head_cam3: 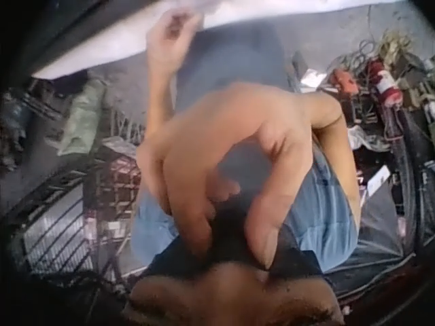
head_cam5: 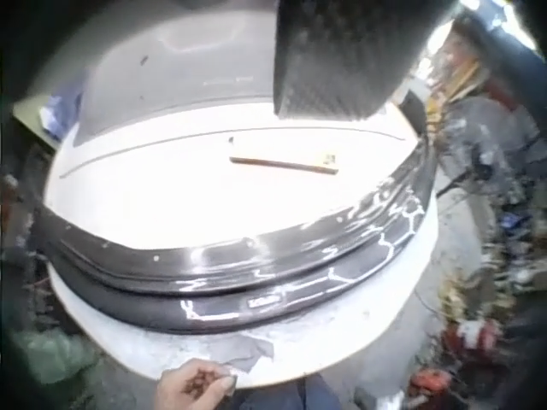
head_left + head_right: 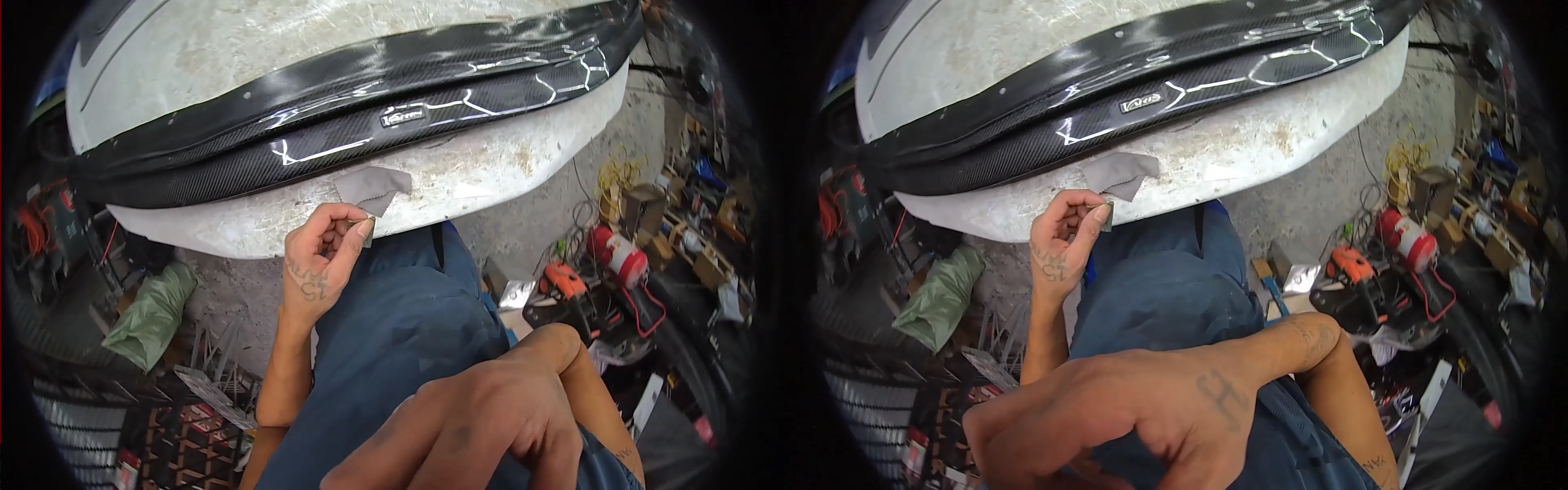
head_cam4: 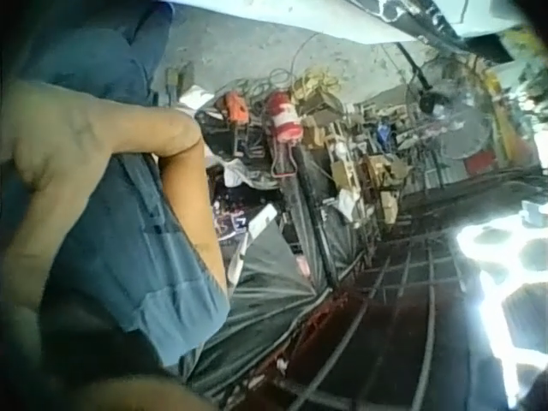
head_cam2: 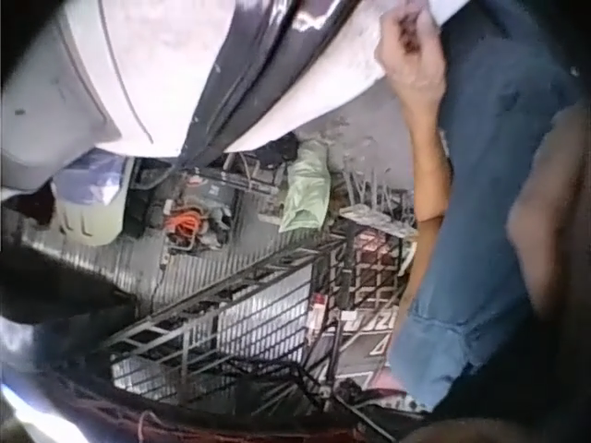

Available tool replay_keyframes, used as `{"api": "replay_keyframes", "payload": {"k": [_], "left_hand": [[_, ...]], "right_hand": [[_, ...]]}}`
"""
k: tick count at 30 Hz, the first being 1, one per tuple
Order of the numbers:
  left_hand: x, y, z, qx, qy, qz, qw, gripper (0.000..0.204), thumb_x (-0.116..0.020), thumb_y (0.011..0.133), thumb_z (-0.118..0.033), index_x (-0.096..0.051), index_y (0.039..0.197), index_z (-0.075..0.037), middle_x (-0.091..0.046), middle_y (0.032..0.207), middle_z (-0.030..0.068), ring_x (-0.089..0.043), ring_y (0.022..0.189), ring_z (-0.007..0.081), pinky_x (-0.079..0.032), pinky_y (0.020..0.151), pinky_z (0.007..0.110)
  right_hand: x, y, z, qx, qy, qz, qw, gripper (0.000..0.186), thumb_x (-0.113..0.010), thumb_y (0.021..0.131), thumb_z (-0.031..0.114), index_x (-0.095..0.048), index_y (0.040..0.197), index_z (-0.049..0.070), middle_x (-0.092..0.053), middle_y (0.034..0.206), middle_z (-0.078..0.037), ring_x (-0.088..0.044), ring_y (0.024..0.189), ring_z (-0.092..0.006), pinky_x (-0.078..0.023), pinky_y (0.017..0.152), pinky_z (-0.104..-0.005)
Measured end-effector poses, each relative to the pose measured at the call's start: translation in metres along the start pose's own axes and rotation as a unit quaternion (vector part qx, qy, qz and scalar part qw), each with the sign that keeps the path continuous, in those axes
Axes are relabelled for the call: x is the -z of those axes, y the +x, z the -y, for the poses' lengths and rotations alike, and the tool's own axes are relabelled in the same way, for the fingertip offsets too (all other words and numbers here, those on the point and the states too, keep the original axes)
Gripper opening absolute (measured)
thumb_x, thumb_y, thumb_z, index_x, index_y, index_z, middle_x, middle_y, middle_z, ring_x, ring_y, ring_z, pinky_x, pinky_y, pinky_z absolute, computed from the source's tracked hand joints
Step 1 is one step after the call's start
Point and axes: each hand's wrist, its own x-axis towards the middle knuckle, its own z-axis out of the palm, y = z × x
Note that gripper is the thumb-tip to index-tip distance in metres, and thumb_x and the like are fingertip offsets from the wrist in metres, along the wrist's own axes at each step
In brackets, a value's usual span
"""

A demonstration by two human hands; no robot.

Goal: Cleaning and applying adhesive strips or small pieces of material to a carbon fiber car spoiler.

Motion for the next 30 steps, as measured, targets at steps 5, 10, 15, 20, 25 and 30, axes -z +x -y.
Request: {"api": "replay_keyframes", "payload": {"k": [5, 10, 15, 20, 25, 30], "left_hand": [[0.041, 0.01, 0.008, 0.017, 0.011, 0.071, 0.997, 0.011, -0.071, 0.096, -0.004, -0.067, 0.104, 0.002, -0.058, 0.072, -0.0037, -0.047, 0.061, 0.001, -0.035, 0.054, 0.019], [0.058, 0.027, 0.011, 0.012, 0.0, 0.14, 0.99, 0.012, -0.073, 0.093, -0.002, -0.068, 0.104, 0.001, -0.058, 0.072, -0.003, -0.046, 0.059, 0.0009, -0.032, 0.051, 0.02], [0.054, 0.033, 0.014, -0.023, -0.023, 0.156, 0.987, 0.013, -0.075, 0.092, -0.002, -0.069, 0.104, 0.0, -0.065, 0.076, 0.0004, -0.051, 0.06, 0.0019, -0.036, 0.051, 0.02], [0.051, 0.035, 0.023, 0.034, -0.088, 0.164, 0.982, 0.015, -0.074, 0.094, -0.003, -0.066, 0.106, 0.0, -0.065, 0.08, -0.0001, -0.052, 0.061, 0.0017, -0.037, 0.054, 0.02], [0.065, 0.033, 0.023, 0.177, -0.169, 0.203, 0.948, 0.019, -0.075, 0.094, -0.004, -0.063, 0.109, -0.002, -0.065, 0.082, -0.0002, -0.053, 0.066, 0.0021, -0.04, 0.059, 0.02], [0.073, 0.033, 0.033, 0.199, -0.263, 0.29, 0.898, 0.019, -0.077, 0.091, 0.0, -0.064, 0.105, -0.001, -0.065, 0.096, 0.006, -0.059, 0.083, 0.0069, -0.045, 0.072, 0.021]], "right_hand": [[0.041, 0.007, 0.015, -0.038, -0.11, -0.044, 0.992, 0.035, -0.082, 0.09, 0.019, -0.073, 0.11, -0.007, -0.066, 0.099, -0.014, -0.06, 0.073, -0.017, -0.048, 0.063, -0.027], [0.072, -0.029, 0.035, -0.184, -0.52, -0.357, 0.754, 0.033, -0.081, 0.087, 0.006, -0.07, 0.116, -0.002, -0.066, 0.109, -0.008, -0.06, 0.083, -0.008, -0.049, 0.073, -0.0203], [0.12, -0.056, 0.006, -0.177, -0.481, -0.469, 0.719, 0.035, -0.078, 0.09, 0.001, -0.066, 0.123, -0.002, -0.066, 0.103, -0.004, -0.058, 0.084, -0.0049, -0.051, 0.076, -0.0217], [0.143, -0.064, 0.009, -0.177, -0.395, -0.483, 0.761, 0.019, -0.074, 0.095, 0.005, -0.07, 0.113, -0.001, -0.065, 0.103, -0.003, -0.059, 0.084, -0.0071, -0.052, 0.074, -0.0229], [0.158, -0.071, 0.014, -0.18, -0.377, -0.429, 0.801, 0.013, -0.073, 0.096, 0.005, -0.072, 0.107, -0.001, -0.062, 0.107, -0.004, -0.059, 0.083, -0.008, -0.051, 0.072, -0.0223], [0.16, -0.075, 0.019, -0.196, -0.315, -0.383, 0.846, 0.012, -0.072, 0.096, 0.004, -0.072, 0.107, 0.0, -0.061, 0.109, -0.004, -0.059, 0.087, -0.0079, -0.05, 0.073, -0.0218]]}}
